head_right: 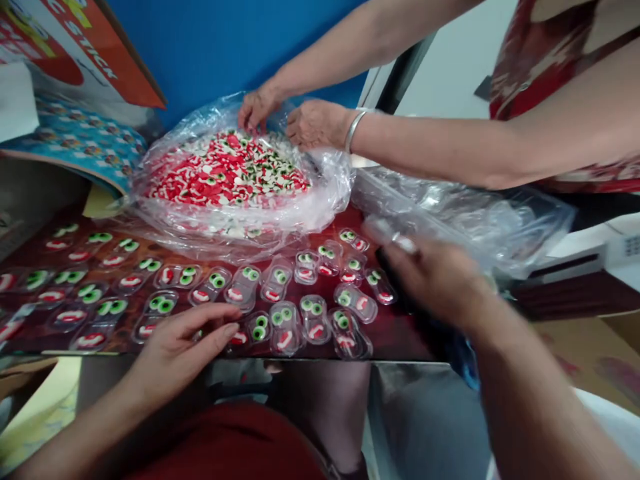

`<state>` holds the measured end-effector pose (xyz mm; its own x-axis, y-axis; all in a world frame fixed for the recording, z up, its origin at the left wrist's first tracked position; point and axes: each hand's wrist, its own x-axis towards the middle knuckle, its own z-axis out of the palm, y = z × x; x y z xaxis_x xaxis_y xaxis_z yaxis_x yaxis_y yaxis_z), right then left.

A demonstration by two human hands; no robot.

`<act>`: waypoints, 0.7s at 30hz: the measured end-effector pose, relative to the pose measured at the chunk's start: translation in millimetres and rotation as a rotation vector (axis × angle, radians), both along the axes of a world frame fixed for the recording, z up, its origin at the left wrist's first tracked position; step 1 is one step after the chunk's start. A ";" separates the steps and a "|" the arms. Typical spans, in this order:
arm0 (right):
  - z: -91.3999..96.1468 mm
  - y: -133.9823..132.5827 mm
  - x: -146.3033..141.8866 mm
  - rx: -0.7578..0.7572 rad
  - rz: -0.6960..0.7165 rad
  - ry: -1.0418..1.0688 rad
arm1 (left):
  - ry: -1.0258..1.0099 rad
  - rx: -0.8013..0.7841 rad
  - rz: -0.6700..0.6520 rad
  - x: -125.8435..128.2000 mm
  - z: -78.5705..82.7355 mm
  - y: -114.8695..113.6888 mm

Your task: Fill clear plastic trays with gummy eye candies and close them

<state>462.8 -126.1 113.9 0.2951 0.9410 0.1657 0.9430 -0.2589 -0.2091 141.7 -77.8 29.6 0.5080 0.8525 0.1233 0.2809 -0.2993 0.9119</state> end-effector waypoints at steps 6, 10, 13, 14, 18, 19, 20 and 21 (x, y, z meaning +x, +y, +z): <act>-74.7 -22.0 -151.3 -0.355 0.323 1.421 | -0.422 -0.774 -0.038 16.2 9.9 -2.2; -86.7 -16.6 -168.8 -0.224 0.273 1.346 | -0.498 -0.813 0.034 7.4 11.8 -3.0; -76.4 -17.7 -167.5 0.245 0.163 0.780 | -0.486 -0.765 0.156 2.1 13.7 -3.3; -72.8 -18.6 -169.3 0.348 0.186 0.634 | -0.471 -0.736 0.170 1.5 14.5 -3.6; -70.0 -20.4 -185.7 0.332 0.414 0.566 | -0.477 -0.666 0.110 0.6 16.7 -6.8; -71.9 -20.3 -189.3 0.311 0.410 0.645 | -0.501 -0.686 0.094 -0.3 16.8 -7.8; -74.1 -20.4 -191.9 0.292 0.383 0.754 | -0.528 -0.711 0.084 -1.6 16.7 -8.7; -76.2 -20.7 -193.5 0.263 0.349 0.880 | -0.553 -0.734 0.080 -3.2 16.4 -9.5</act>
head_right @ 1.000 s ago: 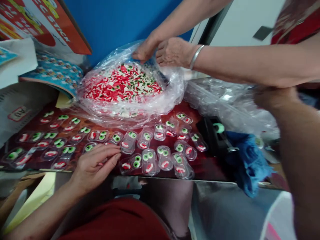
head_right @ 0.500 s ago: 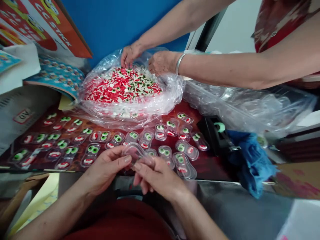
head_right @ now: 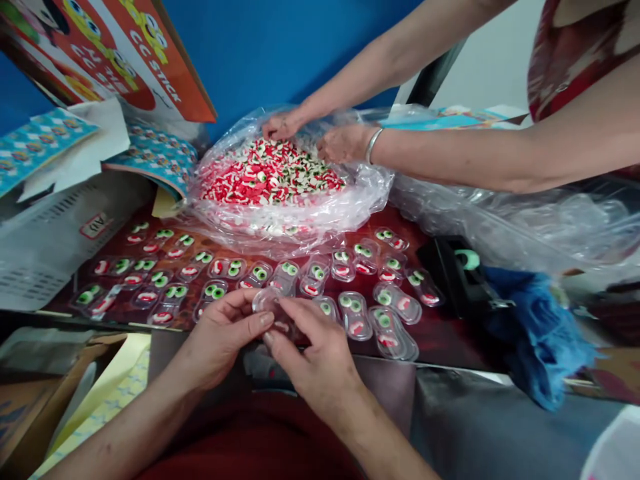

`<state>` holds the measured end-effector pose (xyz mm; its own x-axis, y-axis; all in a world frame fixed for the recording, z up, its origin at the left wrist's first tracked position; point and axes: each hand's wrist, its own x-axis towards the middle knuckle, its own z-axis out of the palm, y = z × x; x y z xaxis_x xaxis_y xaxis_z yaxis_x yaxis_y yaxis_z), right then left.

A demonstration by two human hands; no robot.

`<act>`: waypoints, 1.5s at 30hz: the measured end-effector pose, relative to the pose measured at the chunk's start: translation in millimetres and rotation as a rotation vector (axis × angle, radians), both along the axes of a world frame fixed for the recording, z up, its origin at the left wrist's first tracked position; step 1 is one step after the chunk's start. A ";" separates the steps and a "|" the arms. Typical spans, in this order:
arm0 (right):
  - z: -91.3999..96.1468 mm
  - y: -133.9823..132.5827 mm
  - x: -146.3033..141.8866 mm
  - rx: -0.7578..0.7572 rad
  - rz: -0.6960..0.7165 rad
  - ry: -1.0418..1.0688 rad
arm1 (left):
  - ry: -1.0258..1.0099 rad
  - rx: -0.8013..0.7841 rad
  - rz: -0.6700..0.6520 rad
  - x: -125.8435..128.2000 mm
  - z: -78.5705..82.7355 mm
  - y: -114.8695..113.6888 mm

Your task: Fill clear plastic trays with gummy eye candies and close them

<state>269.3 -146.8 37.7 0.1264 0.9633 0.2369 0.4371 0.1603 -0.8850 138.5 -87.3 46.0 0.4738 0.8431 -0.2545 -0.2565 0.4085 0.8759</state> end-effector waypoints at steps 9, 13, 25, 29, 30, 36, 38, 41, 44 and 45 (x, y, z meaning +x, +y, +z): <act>1.7 -0.8 -6.9 -0.014 -0.018 0.018 | 0.076 0.090 0.071 -4.9 -2.1 -0.9; 0.5 -0.3 -9.2 -0.192 0.053 0.413 | -0.026 0.023 -0.017 -7.3 -0.2 0.4; -11.0 -1.2 -8.4 -0.297 0.120 0.939 | -0.064 -0.174 -0.101 -10.7 2.7 -1.5; -9.7 -1.9 -8.2 -0.300 0.124 0.970 | -0.065 -0.143 -0.111 -10.7 2.7 -2.4; -9.5 -2.1 -8.0 -0.300 0.122 0.978 | -0.067 -0.133 -0.116 -10.8 2.7 -2.4; -8.7 -2.7 -7.2 -0.306 0.140 1.012 | -0.075 -0.092 -0.129 -11.0 2.3 -2.8; -9.7 -3.0 -6.5 -0.295 0.157 1.019 | -0.066 -0.074 -0.130 -10.8 2.3 -2.9; -13.4 -4.1 -5.1 -0.280 0.186 0.999 | -0.036 -0.046 -0.113 -9.9 3.4 -2.9; -16.5 -5.7 -3.8 -0.252 0.195 0.915 | 0.017 -0.011 -0.077 -8.6 5.3 -2.3; -16.5 -6.0 -3.5 -0.238 0.189 0.878 | 0.035 0.005 -0.066 -8.2 5.9 -2.1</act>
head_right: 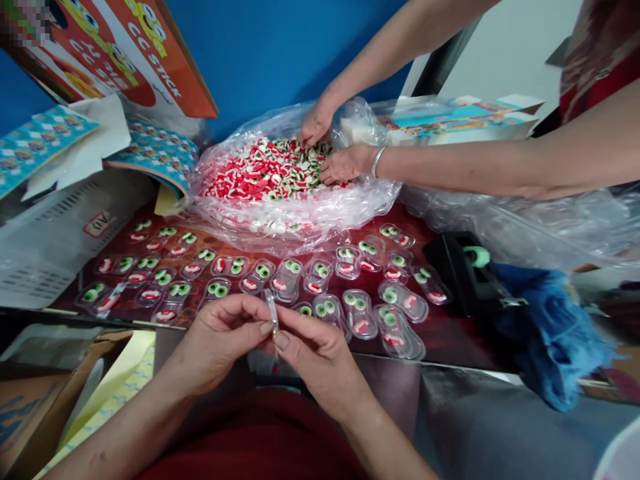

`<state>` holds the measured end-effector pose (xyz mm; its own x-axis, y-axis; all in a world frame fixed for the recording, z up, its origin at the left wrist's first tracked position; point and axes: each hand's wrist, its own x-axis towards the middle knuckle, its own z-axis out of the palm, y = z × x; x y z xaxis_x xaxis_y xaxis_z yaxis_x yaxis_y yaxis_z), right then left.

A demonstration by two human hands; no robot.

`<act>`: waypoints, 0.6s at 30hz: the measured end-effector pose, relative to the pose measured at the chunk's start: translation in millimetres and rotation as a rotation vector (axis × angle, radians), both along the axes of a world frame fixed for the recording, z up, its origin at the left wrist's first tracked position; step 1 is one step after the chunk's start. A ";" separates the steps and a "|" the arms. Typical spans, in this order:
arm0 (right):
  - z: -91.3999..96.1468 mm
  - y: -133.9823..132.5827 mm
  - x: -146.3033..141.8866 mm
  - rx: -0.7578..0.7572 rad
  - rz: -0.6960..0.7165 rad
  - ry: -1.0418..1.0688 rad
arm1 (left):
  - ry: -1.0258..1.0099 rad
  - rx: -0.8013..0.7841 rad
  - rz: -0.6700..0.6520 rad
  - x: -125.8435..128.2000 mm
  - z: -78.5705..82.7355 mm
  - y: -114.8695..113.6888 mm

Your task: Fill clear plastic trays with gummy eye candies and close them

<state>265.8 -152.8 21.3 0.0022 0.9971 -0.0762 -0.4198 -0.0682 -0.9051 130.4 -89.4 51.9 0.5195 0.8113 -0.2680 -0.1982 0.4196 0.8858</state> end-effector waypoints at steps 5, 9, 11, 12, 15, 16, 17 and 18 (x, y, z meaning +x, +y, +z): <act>7.3 0.8 0.6 0.140 -0.087 -0.300 | 0.100 0.144 0.029 2.6 1.1 1.6; 8.6 2.0 0.3 0.276 -0.135 -0.486 | 0.216 0.308 0.041 3.6 0.4 1.2; 6.9 1.8 -0.2 0.301 -0.121 -0.549 | 0.302 0.441 0.060 3.4 -0.8 0.2; 6.1 1.4 -0.6 0.301 -0.107 -0.583 | 0.351 0.526 0.076 3.2 -1.5 -0.4; 5.6 0.0 -1.8 0.271 -0.075 -0.666 | 0.478 0.791 0.129 2.8 -4.1 -2.5; 5.9 -0.4 -2.2 0.261 -0.072 -0.685 | 0.510 0.863 0.149 2.8 -4.9 -3.1; 6.4 -0.8 -2.6 0.253 -0.074 -0.700 | 0.541 0.926 0.170 2.8 -5.7 -3.6; 6.8 -1.1 -3.0 0.245 -0.077 -0.713 | 0.567 0.982 0.190 2.9 -6.4 -4.1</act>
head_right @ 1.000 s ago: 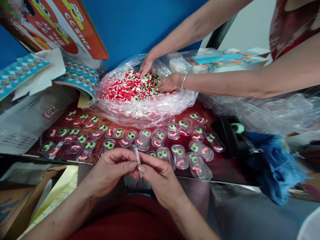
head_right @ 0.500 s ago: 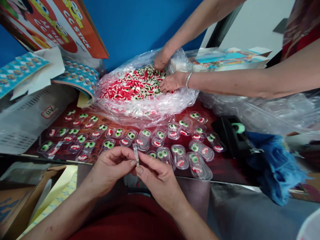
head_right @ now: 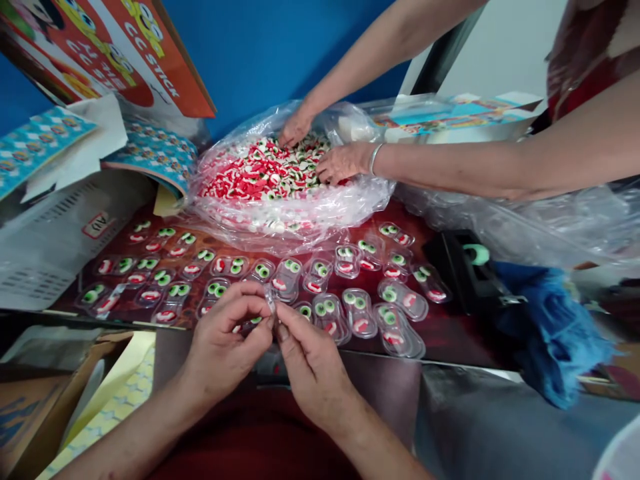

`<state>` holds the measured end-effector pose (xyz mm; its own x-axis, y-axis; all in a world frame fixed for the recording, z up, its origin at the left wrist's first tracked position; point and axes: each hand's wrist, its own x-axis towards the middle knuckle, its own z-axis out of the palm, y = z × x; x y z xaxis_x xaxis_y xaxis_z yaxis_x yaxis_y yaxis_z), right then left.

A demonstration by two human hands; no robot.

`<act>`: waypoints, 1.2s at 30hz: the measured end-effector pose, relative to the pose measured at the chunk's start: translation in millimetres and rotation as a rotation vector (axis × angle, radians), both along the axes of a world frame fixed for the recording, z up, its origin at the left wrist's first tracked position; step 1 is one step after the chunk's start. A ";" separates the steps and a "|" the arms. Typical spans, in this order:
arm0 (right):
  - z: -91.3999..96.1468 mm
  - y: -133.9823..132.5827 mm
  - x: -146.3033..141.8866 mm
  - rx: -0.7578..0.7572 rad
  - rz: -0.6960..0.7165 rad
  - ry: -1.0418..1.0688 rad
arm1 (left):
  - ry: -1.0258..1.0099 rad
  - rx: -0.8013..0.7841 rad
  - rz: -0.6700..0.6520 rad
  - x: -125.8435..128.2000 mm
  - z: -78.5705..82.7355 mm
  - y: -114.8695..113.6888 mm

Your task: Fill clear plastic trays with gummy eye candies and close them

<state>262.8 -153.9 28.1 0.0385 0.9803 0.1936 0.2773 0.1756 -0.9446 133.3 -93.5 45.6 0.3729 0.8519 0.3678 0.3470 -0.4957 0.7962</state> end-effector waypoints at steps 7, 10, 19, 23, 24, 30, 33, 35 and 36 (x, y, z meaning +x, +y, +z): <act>-0.3 1.4 4.2 -0.008 -0.010 0.043 | 0.103 0.283 -0.047 0.7 -3.1 -1.7; 0.8 1.8 9.8 -0.066 0.046 0.126 | 0.147 0.371 -0.076 0.5 -3.1 -2.8; -0.9 2.0 13.5 -0.104 0.062 0.164 | 0.255 0.414 -0.155 -4.0 4.0 -6.8; -2.0 2.4 5.7 -0.156 -0.043 0.261 | 0.276 0.437 -0.131 -0.8 0.5 -10.0; -1.6 3.0 3.2 -0.177 -0.075 0.292 | 0.283 0.440 -0.115 0.6 -1.5 -11.0; 7.2 4.7 -6.7 -0.284 -0.194 0.403 | 0.227 0.410 -0.020 5.1 -8.4 -14.1; 10.2 2.8 -6.6 -0.270 -0.181 0.411 | 0.184 0.327 -0.089 2.8 -2.4 -11.0; 10.0 1.1 -5.7 -0.248 -0.158 0.388 | 0.186 0.219 -0.215 0.5 3.9 -7.7; 9.5 0.3 -5.4 -0.241 -0.145 0.367 | 0.198 0.155 -0.272 -0.6 7.0 -6.0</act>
